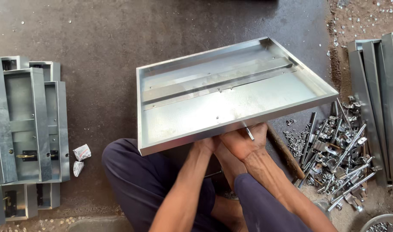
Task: The person attaches metal hardware and handles to a metal sheet using a hammer and pins while sitting on the floor.
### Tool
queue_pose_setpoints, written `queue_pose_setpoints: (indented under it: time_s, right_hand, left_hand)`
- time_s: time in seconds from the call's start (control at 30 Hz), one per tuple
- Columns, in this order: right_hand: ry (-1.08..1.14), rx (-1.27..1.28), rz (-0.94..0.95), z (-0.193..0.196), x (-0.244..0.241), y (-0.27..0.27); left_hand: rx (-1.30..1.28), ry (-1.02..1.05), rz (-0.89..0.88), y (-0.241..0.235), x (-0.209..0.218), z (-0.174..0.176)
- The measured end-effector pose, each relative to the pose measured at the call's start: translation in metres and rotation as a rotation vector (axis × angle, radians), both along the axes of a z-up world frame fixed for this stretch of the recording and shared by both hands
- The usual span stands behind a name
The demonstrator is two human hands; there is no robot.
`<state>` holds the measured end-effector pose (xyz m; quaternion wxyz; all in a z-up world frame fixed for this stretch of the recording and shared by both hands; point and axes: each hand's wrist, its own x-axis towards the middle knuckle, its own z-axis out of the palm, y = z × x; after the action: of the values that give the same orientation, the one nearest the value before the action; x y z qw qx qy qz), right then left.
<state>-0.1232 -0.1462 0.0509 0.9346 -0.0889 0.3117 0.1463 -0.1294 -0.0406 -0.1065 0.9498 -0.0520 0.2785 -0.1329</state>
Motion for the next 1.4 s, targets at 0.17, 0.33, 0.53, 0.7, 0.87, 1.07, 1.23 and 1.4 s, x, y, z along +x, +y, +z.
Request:
queue_pose_setpoints:
  time_s: [0.17, 0.33, 0.53, 0.7, 0.87, 1.07, 1.23, 1.4]
  right_hand:
    - [-0.039, -0.166, -0.001, -0.040, 0.006, -0.015]
    - [-0.540, -1.828, 0.218, -0.030, -0.005, -0.035]
    - [-1.055, -2.637, 0.827, -0.026, 0.039, -0.044]
    - [-0.637, -2.335, 0.948, -0.045, 0.077, -0.014]
    - [-0.676, -2.436, 0.559, -0.061, 0.103, -0.012]
    - [-0.616, -2.573, 0.638, -0.082, 0.143, -0.018]
    - [-0.784, -2.224, 0.342, -0.091, 0.051, -0.070]
    - [-0.099, -2.538, 1.060, -0.067, -0.077, -0.156]
  left_hand:
    - [-0.108, 0.012, 0.105, -0.009, 0.018, 0.013]
    - [-0.165, -0.024, 0.187, -0.003, 0.055, 0.035]
    - [-0.159, -0.114, 0.144, 0.034, 0.122, 0.059]
    - [0.054, -0.138, 0.116, 0.050, 0.123, 0.085]
    - [-0.055, -0.113, 0.088, 0.047, 0.139, 0.077]
    - [-0.016, -0.031, 0.098, 0.047, 0.132, 0.082]
    - [-0.111, -0.221, 0.078, 0.043, 0.085, 0.049]
    - [-0.033, -0.102, 0.043, 0.023, 0.003, 0.022]
